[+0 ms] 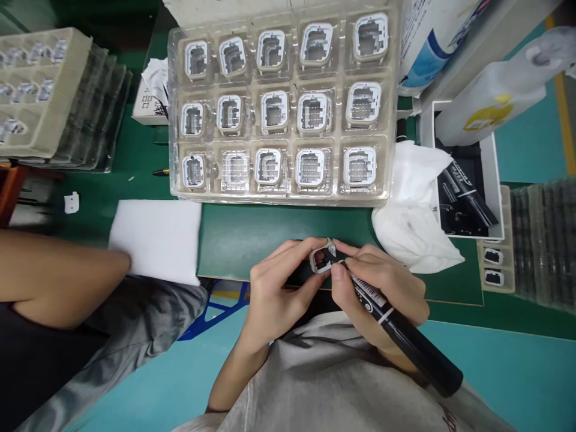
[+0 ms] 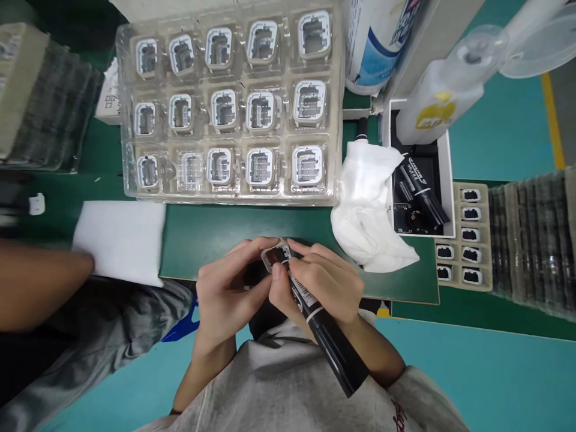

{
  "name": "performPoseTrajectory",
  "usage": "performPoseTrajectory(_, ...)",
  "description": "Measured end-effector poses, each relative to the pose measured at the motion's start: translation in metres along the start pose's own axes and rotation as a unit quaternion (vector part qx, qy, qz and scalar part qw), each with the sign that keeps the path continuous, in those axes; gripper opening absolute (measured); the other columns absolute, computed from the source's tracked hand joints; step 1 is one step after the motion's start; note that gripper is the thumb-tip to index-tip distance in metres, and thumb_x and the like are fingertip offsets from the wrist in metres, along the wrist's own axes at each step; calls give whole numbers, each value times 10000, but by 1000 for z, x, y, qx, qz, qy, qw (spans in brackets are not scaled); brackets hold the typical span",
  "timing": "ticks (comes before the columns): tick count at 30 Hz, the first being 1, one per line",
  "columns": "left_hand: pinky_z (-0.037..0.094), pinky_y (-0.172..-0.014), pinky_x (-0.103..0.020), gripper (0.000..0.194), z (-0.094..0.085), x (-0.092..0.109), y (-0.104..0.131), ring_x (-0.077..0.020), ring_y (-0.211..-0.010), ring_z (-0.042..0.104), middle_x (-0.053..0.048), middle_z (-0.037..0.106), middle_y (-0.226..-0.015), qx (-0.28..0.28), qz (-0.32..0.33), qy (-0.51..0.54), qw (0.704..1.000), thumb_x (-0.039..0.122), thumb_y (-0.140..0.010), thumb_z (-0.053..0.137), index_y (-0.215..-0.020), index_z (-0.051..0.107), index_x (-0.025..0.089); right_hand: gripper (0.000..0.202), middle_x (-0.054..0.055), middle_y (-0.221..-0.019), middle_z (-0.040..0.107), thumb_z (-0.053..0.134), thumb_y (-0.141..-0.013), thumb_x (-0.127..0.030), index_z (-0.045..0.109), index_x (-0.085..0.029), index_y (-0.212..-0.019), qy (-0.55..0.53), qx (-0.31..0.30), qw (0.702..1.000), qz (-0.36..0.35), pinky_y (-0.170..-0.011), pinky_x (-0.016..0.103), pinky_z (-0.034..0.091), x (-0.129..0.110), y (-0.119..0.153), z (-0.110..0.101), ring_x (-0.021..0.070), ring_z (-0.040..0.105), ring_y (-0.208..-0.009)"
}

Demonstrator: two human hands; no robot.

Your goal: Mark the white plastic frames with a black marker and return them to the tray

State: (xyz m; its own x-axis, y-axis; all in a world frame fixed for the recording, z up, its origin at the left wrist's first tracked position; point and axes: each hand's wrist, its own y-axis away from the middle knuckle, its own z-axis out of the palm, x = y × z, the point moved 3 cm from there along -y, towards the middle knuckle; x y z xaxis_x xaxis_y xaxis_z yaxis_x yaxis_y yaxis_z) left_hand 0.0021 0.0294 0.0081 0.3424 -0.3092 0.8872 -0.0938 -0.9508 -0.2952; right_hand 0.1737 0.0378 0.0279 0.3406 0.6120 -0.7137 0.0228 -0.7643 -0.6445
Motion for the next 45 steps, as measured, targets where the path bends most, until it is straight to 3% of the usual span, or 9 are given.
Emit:
performPoseTrajectory(7,661,-911,-312,457,-1,1,0,-183,-994,802,-38,879,-1191,-1,-4,7,1000,73,-1030,834,-1437,795,275,220,15,-820,737,825,-1002,48,747,-144,-1075,0,22,1000,-9,-849,397,815,2,0,3,209,799,-758)
performPoseTrajectory(14,660,-887,-353,486,-2,-1,-2,-223,-967,796,-57,879,-1163,0,-25,34,999,170,-966,951,-1422,824,280,297,-6,-832,702,793,-952,108,732,-150,-1086,-39,-2,999,-4,-918,504,826,-3,-2,-2,164,659,-647)
performPoseTrajectory(19,667,-848,-384,509,-4,-3,-2,-245,-932,791,-72,873,-1125,-1,-44,30,999,235,-943,987,-1425,830,275,328,-11,-842,685,777,-937,119,725,-154,-1110,-49,8,999,-1,-945,522,826,-3,-3,-5,170,678,-666)
performPoseTrajectory(27,690,-934,-440,579,-6,-6,-1,-318,-1115,828,-113,882,-1262,-25,-55,47,997,199,-930,980,-1478,813,284,420,-2,-852,718,745,-922,146,689,-175,-1188,-68,-37,997,-7,-984,579,818,-4,-4,-9,169,670,-690)
performPoseTrajectory(35,564,-677,-344,582,-6,-2,-3,-199,-768,659,-63,828,-959,-3,-52,43,998,288,-914,997,-1472,834,261,348,-2,-845,730,770,-943,101,718,-173,-1151,-54,-10,998,-3,-945,549,831,-3,-3,-7,169,687,-651)
performPoseTrajectory(45,588,-756,-351,489,-4,0,-4,-191,-806,661,-35,810,-990,2,-26,1,1000,253,-946,933,-1419,813,279,309,-28,-809,685,782,-961,84,725,-184,-1103,-63,-17,998,11,-940,491,823,-3,-3,-3,159,659,-619)
